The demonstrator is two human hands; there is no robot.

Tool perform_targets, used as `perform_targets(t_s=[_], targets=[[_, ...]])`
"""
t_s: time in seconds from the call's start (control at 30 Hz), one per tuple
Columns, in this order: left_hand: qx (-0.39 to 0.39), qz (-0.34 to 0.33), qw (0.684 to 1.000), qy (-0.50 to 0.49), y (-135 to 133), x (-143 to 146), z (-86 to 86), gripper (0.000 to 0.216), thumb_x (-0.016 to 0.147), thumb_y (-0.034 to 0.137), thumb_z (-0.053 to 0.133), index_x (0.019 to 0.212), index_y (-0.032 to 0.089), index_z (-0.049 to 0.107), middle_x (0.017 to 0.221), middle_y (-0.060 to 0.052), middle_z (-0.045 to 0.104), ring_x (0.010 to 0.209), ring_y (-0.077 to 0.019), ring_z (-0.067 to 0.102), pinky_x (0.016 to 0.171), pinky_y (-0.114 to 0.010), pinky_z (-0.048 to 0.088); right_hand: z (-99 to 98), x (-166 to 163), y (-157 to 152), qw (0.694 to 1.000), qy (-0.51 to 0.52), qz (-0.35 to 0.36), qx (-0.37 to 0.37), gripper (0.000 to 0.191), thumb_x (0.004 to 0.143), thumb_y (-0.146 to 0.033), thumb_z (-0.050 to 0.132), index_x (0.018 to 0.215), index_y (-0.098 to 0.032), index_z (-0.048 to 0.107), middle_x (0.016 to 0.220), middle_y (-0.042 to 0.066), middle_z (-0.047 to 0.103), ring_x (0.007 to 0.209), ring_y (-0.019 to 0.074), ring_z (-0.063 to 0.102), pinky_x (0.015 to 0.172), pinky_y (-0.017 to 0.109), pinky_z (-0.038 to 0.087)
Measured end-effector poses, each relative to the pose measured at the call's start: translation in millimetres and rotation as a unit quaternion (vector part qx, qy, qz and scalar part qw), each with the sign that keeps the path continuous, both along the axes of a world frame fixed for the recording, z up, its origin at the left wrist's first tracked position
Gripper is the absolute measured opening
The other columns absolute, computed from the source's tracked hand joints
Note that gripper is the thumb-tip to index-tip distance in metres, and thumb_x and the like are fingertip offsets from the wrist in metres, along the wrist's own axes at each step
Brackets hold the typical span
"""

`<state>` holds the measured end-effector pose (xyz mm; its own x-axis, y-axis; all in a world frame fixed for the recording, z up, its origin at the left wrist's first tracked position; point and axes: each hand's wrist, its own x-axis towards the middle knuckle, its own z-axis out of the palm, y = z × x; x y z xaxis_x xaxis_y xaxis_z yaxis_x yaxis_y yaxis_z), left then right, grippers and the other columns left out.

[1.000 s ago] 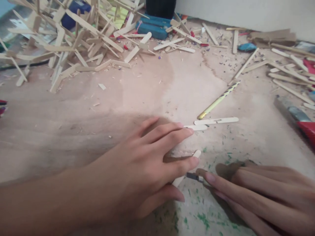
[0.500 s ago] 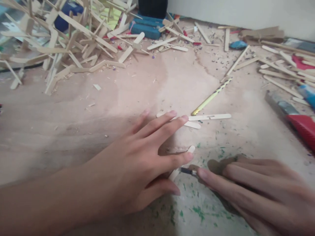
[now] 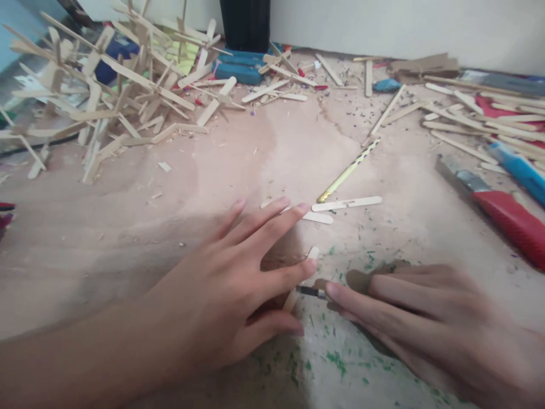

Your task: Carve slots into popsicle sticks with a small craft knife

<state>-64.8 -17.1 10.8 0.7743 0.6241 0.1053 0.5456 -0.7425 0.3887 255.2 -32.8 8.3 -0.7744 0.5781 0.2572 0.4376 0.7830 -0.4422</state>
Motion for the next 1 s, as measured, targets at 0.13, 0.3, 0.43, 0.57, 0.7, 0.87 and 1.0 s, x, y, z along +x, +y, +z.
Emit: perform_targets(t_s=[0.13,0.3,0.43,0.57,0.7,0.87,1.0], targets=[[-0.001,0.019,1.000,-0.013,-0.5,0.2,-0.9,0.044,0.116,0.050,0.077,0.156,0.031,0.074,0.191,-0.019,0.043,0.180,-0.0401,0.040,0.143,-0.077,0.037,-2.8,0.8,1.4,1.000,0.002,0.017,0.014,0.034,0.127,-0.012,0.040,0.147,-0.010,0.067,0.081,-0.004,0.064,0.060,0.0128,0.054,0.056,0.032,0.042],[0.005,-0.004,1.000,-0.008,4.4,-1.6,0.2,0.051,0.111,0.049,0.084,0.159,0.031,0.074,0.190,-0.022,0.043,0.177,-0.0446,0.045,0.139,-0.079,0.042,-3.7,-0.2,1.5,1.000,0.017,0.001,-0.001,0.031,0.127,-0.014,0.044,0.143,-0.012,0.071,0.079,-0.005,0.061,0.059,0.0127,0.053,0.054,0.032,0.039],[-0.007,0.001,1.000,-0.014,7.0,-1.4,1.1,0.052,0.110,0.055,0.084,0.157,0.032,0.075,0.191,-0.021,0.043,0.176,-0.0438,0.046,0.140,-0.079,0.042,-3.6,-0.4,-2.2,0.998,0.034,-0.013,-0.044,0.029,0.124,-0.015,0.053,0.143,-0.013,0.075,0.080,-0.003,0.062,0.062,0.0132,0.057,0.054,0.033,0.037],[-0.016,0.006,1.000,-0.019,6.1,0.9,-0.1,0.054,0.111,0.063,0.079,0.154,0.031,0.075,0.191,-0.023,0.042,0.178,-0.0436,0.043,0.140,-0.079,0.041,-7.0,0.3,-3.9,0.999,0.029,-0.001,-0.039,0.035,0.125,-0.013,0.045,0.149,-0.010,0.071,0.077,-0.004,0.061,0.057,0.0135,0.053,0.051,0.034,0.034],[-0.017,-0.006,1.000,-0.025,5.9,1.7,-1.7,0.055,0.113,0.065,0.075,0.153,0.028,0.075,0.189,-0.026,0.043,0.177,-0.0459,0.045,0.140,-0.080,0.041,-9.6,-1.8,-4.0,0.999,0.019,0.003,-0.033,0.036,0.123,-0.012,0.051,0.154,-0.010,0.069,0.079,-0.004,0.064,0.059,0.0136,0.056,0.053,0.034,0.041],[-0.012,-0.007,1.000,-0.025,7.1,0.2,-2.5,0.057,0.113,0.066,0.074,0.156,0.028,0.074,0.189,-0.026,0.044,0.177,-0.0459,0.045,0.139,-0.081,0.041,-1.5,-3.0,-1.3,0.999,0.025,-0.014,-0.028,0.029,0.122,-0.009,0.053,0.142,-0.011,0.073,0.073,-0.006,0.057,0.055,0.0126,0.052,0.050,0.033,0.038],[-0.015,-0.005,0.999,-0.032,7.7,0.0,-2.9,0.059,0.111,0.066,0.077,0.157,0.028,0.074,0.187,-0.024,0.047,0.177,-0.0450,0.045,0.142,-0.079,0.039,0.9,0.2,-1.7,0.999,0.027,-0.018,-0.038,0.035,0.117,-0.006,0.057,0.148,-0.012,0.073,0.075,-0.004,0.061,0.057,0.0144,0.056,0.051,0.036,0.041]])
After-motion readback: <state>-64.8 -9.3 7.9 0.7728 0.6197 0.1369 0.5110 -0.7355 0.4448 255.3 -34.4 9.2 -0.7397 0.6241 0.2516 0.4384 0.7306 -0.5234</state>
